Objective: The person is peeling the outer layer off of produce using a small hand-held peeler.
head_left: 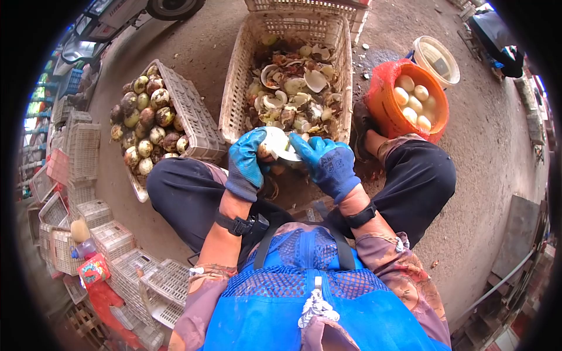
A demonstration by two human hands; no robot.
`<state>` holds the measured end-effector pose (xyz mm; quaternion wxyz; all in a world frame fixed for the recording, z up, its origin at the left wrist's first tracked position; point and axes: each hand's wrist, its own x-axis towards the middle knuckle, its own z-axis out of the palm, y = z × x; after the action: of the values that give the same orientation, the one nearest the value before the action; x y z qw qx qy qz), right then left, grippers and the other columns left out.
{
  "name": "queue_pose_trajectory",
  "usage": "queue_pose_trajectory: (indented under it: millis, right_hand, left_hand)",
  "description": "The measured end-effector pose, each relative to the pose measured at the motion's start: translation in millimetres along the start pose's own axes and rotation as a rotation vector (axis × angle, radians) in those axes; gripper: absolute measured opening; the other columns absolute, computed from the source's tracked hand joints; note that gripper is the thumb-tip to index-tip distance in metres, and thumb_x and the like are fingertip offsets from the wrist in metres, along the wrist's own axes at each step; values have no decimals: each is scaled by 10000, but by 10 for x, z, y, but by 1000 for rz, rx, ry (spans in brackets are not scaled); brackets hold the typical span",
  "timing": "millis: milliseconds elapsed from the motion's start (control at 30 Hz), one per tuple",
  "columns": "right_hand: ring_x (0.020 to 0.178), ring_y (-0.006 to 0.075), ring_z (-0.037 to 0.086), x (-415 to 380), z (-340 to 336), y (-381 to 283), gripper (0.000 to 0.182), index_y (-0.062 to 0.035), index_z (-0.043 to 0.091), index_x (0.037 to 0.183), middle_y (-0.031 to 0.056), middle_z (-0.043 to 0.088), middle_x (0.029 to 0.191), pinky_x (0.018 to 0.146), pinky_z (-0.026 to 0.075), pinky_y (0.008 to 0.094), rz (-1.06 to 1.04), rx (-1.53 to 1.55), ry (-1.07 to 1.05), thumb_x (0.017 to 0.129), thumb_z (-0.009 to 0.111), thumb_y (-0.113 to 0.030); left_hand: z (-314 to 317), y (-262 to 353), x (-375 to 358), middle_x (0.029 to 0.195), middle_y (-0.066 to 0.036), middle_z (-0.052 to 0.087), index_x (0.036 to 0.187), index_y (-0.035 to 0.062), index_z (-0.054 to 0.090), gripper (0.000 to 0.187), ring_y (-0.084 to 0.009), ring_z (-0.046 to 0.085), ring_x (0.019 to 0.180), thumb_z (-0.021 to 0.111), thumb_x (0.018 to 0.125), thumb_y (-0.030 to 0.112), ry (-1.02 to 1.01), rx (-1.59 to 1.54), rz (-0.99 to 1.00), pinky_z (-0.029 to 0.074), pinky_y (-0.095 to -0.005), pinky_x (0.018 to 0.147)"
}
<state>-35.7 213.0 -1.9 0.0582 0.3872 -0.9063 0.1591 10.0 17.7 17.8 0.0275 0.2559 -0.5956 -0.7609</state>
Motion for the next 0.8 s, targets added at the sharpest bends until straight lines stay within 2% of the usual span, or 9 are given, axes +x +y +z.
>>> queue_pose_trajectory:
  millis: [100, 200, 300, 400, 467, 533, 600, 700, 800]
  right_hand:
    - [729, 225, 648, 2, 42, 0, 578, -250, 478, 1390, 59, 604, 906, 585, 485, 402, 77, -88, -28, 828, 614, -220]
    - [728, 246, 666, 37, 84, 77, 532, -241, 492, 1390, 68, 628, 896, 588, 492, 428, 249, -175, -78, 866, 585, -225]
    - [782, 299, 686, 27, 89, 98, 449, -233, 547, 1350, 105, 678, 939, 642, 516, 438, 440, 156, -103, 902, 553, -201]
    - [887, 196, 662, 60, 142, 89, 335, -85, 610, 1263, 79, 699, 1040, 774, 517, 336, 655, 1207, -14, 948, 571, -193]
    - [948, 115, 590, 123, 92, 6, 336, 0, 607, 1225, 32, 665, 1085, 829, 492, 277, 633, 1589, 28, 963, 590, -210]
    - [959, 121, 596, 135, 103, -57, 330, -5, 608, 1225, 40, 657, 1111, 839, 495, 280, 577, 1630, -5, 968, 580, -211]
    - [979, 117, 595, 167, 193, -142, 330, -5, 601, 1228, 47, 642, 1139, 846, 499, 281, 420, 1689, 91, 979, 563, -218]
    - [981, 124, 597, 103, 212, -168, 325, -12, 602, 1228, 53, 647, 1121, 844, 501, 286, 629, 1840, 162, 983, 554, -219]
    - [893, 133, 629, 98, -6, -121, 341, -31, 592, 1248, 70, 678, 1036, 776, 519, 299, 638, 1729, 37, 974, 565, -231]
  left_hand:
    - [-26, -131, 41, 919, -53, 700, 1073, 9, 682, 283, -120, 672, 757, 575, 949, 239, -43, 58, 175, 557, -240, 611]
    - [-12, -34, -13, 930, -56, 695, 1074, -1, 675, 274, -125, 670, 776, 572, 956, 223, 7, 64, -75, 555, -240, 633]
    - [9, -27, -6, 954, -58, 692, 1082, -2, 669, 257, -125, 668, 812, 581, 948, 198, -53, 0, 21, 562, -252, 651]
    - [-218, -355, 217, 1108, -78, 663, 1179, 26, 627, 285, -168, 646, 996, 563, 917, 119, -168, 57, 170, 574, -273, 745]
    - [-144, -279, 177, 1117, -83, 650, 1127, 21, 655, 273, -165, 644, 985, 565, 929, 184, -248, 174, 427, 559, -303, 793]
    - [-69, -163, 91, 1138, -89, 634, 1132, 18, 653, 298, -172, 638, 995, 567, 932, 221, -336, 196, 438, 548, -321, 827]
    - [40, 7, -2, 1157, -94, 624, 1194, 20, 618, 342, -186, 634, 1009, 569, 926, 228, -386, 70, 198, 548, -322, 823]
    - [192, -7, -43, 1140, -90, 636, 1289, 35, 553, 430, -189, 651, 964, 582, 911, 238, -240, -324, -181, 571, -308, 731]
    - [209, 24, -52, 1062, -80, 660, 1230, 46, 557, 395, -206, 679, 880, 613, 881, 223, -149, -254, -162, 582, -312, 627]
